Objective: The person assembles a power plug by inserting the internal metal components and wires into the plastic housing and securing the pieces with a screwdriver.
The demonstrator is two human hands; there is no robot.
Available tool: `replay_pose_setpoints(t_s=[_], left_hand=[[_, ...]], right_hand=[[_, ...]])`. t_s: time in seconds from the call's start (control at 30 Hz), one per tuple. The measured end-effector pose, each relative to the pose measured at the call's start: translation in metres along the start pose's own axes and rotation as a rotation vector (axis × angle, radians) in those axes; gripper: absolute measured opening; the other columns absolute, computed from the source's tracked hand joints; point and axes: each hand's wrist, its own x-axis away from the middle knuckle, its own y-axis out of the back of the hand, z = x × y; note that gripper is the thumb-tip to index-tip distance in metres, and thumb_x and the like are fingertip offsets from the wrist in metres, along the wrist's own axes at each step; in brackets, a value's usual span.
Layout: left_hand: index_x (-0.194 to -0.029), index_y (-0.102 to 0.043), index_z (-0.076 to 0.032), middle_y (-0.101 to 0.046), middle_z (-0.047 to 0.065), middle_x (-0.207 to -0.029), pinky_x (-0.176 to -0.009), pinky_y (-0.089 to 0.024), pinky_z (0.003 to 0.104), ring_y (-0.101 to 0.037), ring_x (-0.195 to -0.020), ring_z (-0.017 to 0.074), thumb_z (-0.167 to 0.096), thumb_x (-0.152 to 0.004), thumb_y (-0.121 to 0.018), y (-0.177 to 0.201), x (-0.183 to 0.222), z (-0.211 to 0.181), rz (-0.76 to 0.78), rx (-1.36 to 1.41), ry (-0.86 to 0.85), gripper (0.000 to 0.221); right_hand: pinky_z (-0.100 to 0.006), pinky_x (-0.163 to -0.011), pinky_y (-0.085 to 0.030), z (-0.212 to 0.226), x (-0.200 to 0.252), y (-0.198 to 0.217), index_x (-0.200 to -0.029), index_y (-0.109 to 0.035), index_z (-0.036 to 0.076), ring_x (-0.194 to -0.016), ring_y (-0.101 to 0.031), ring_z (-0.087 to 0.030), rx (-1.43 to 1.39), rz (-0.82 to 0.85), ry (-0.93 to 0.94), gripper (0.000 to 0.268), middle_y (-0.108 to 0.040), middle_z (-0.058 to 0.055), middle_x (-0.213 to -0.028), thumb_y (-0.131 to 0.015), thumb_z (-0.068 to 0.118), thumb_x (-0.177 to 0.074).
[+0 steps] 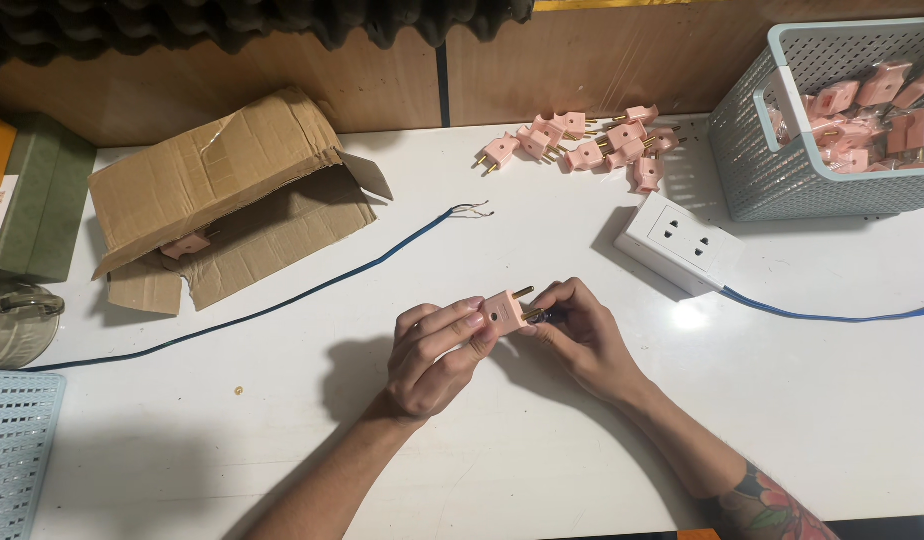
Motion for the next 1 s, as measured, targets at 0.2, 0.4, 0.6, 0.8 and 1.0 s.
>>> replay_pose_setpoints(t_s=[0.2,0.4,0.6,0.8,1.0], left_hand=[[-0.103,-0.089,-0.009,-0.082,0.006,-0.110,-0.082,-0.065,0.035,-0.091,-0.097,0.0268,0.004,-0.088,-0.097,-0.001,0.004,-0.003,-0.003,-0.002,-0.009,0.021],[-0.101,-0.089,-0.009,-0.082,0.006,-0.111,-0.081,-0.065,0.034,-0.091,-0.097,0.0264,0.004,-0.089,-0.096,0.000,0.000,0.000,0.013,-0.013,-0.015,0.019],[-0.102,-0.088,-0.009,-0.082,0.006,-0.111,-0.082,-0.065,0.035,-0.091,-0.097,0.0276,0.005,-0.087,-0.097,-0.001,0.003,-0.005,0.009,0.012,0.007,0.022],[-0.101,-0.088,-0.008,-0.082,0.007,-0.112,-0.081,-0.066,0.036,-0.091,-0.097,0.0285,0.006,-0.087,-0.096,-0.001,0.003,-0.006,0.010,0.024,0.006,0.021],[-0.103,-0.089,-0.011,-0.082,0.005,-0.111,-0.082,-0.064,0.034,-0.091,-0.097,0.0274,0.005,-0.089,-0.095,-0.003,0.004,-0.007,-0.002,0.026,-0.014,0.022]], right_hand=[[-0.039,-0.082,-0.061,0.048,-0.013,-0.009,-0.121,-0.086,0.003,-0.086,-0.073,-0.019,0.155,0.070,0.061,0.031,-0.078,-0.014,-0.092,-0.060,0.017,-0.113],[-0.041,-0.081,-0.061,0.015,-0.002,-0.005,-0.122,-0.074,-0.003,-0.091,-0.078,-0.024,0.010,-0.001,-0.002,0.028,-0.081,-0.017,-0.096,-0.086,0.003,-0.097],[-0.041,-0.083,-0.061,0.047,-0.014,-0.007,-0.116,-0.086,0.003,-0.088,-0.072,-0.022,0.122,0.062,0.051,0.034,-0.076,-0.015,-0.094,-0.057,0.020,-0.115],[-0.043,-0.083,-0.061,0.002,-0.002,0.004,-0.119,-0.074,-0.004,-0.093,-0.077,-0.026,0.013,-0.024,0.022,0.027,-0.079,-0.017,-0.096,-0.085,0.005,-0.097],[-0.041,-0.084,-0.060,0.036,-0.011,-0.003,-0.112,-0.086,0.002,-0.090,-0.073,-0.024,0.138,0.064,0.104,0.032,-0.076,-0.015,-0.095,-0.058,0.019,-0.114]])
